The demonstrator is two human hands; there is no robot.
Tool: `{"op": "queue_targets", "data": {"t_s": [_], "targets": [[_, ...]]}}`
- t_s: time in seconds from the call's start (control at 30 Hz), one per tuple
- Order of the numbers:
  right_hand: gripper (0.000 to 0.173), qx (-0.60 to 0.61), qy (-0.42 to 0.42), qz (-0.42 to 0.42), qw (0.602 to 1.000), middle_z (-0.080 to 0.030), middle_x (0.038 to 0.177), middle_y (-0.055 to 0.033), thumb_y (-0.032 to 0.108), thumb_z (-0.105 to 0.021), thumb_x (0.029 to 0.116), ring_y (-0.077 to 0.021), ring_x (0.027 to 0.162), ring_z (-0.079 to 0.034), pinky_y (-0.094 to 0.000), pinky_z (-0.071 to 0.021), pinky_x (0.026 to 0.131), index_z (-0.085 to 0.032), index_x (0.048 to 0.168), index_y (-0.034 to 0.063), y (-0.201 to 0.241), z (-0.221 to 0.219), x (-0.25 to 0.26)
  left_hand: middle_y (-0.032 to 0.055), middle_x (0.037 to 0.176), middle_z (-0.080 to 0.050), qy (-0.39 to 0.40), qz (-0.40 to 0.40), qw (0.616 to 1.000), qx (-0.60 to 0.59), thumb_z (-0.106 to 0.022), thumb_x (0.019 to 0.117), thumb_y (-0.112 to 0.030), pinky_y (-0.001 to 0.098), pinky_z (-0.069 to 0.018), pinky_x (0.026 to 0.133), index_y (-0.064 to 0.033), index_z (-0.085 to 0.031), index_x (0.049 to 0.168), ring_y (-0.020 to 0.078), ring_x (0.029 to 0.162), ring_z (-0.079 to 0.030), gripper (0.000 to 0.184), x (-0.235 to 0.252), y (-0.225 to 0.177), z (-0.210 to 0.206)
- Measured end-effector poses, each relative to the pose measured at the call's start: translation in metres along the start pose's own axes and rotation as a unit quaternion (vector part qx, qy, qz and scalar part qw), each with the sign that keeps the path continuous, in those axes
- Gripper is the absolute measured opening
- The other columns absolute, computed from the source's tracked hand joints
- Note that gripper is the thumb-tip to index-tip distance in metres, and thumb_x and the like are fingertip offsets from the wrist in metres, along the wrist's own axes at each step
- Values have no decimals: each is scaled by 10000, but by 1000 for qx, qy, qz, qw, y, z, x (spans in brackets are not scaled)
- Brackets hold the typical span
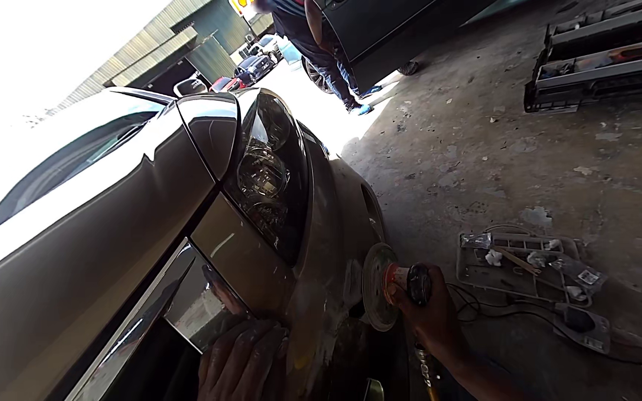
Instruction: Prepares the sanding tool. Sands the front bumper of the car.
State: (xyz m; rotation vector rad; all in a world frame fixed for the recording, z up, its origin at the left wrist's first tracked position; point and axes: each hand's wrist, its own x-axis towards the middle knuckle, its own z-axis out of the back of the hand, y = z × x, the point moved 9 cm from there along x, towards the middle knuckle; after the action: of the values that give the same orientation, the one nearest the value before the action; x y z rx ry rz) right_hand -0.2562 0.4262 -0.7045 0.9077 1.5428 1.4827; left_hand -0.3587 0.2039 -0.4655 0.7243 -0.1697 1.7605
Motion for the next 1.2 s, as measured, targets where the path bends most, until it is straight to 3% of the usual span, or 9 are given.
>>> {"op": "queue_targets", "data": {"t_s": [0.13, 0.23, 0.4, 0.57, 0.83, 1.03, 1.2], "targets": [[804, -18, 30, 23, 999, -692, 984, -7, 594, -760, 752, -86, 834, -692, -300, -593, 689, -517, 1324, 84, 2, 2, -14, 2, 1071, -710, -5, -1, 1000, -2, -498, 1066, -323, 341, -415, 978, -183, -694, 1044, 178, 1138, -595, 242, 0, 0, 1], [838, -41, 69, 64, 995, -693, 1009, -3, 648, -750, 748, -66, 852, -686, -296, -596, 708, -530, 1323, 80, 4, 9, -33, -5, 1076, -711, -6, -1, 1000, -3, -491, 1068, -327, 341, -416, 958, -188, -687, 1043, 173, 1133, -594, 242, -1, 0, 0], [819, -88, 167, 83, 979, -712, 1063, -79, 547, -816, 776, -150, 915, -712, -391, -607, 780, -525, 1355, 46, 20, 20, -64, -4, 1084, -716, -6, 7, 1000, -1, -484, 1068, -337, 349, -424, 959, -195, -696, 1050, 177, 1145, -597, 256, -1, 0, 1], [808, -87, 196, 117, 970, -709, 1081, -108, 501, -831, 793, -178, 934, -714, -401, -608, 793, -514, 1362, 23, 52, 15, -77, 4, 1076, -720, -8, 8, 1000, 2, -484, 1067, -329, 357, -438, 980, -191, -700, 1049, 189, 1154, -606, 257, -2, -3, 2], [795, -120, 162, 127, 971, -722, 1030, -101, 485, -843, 775, -192, 867, -725, -415, -611, 716, -526, 1347, 34, 39, 19, -75, 2, 1076, -721, -14, 2, 1000, 9, -474, 1065, -327, 353, -435, 960, -195, -699, 1044, 187, 1144, -604, 262, -1, -3, 2], [795, -122, 182, 156, 963, -724, 1035, -122, 508, -839, 785, -208, 870, -730, -427, -615, 717, -535, 1335, 22, 55, 14, -80, -6, 1083, -712, -14, -3, 1000, 13, -475, 1066, -339, 350, -427, 967, -204, -682, 1055, 182, 1148, -598, 247, -1, -1, 0], [810, -127, 155, 146, 969, -726, 1042, -134, 472, -857, 771, -217, 888, -731, -418, -613, 741, -526, 1344, 5, 38, 19, -76, -3, 1079, -713, -15, 2, 1000, 13, -486, 1062, -328, 348, -428, 954, -199, -689, 1049, 185, 1137, -599, 241, -1, -1, 0]]}}
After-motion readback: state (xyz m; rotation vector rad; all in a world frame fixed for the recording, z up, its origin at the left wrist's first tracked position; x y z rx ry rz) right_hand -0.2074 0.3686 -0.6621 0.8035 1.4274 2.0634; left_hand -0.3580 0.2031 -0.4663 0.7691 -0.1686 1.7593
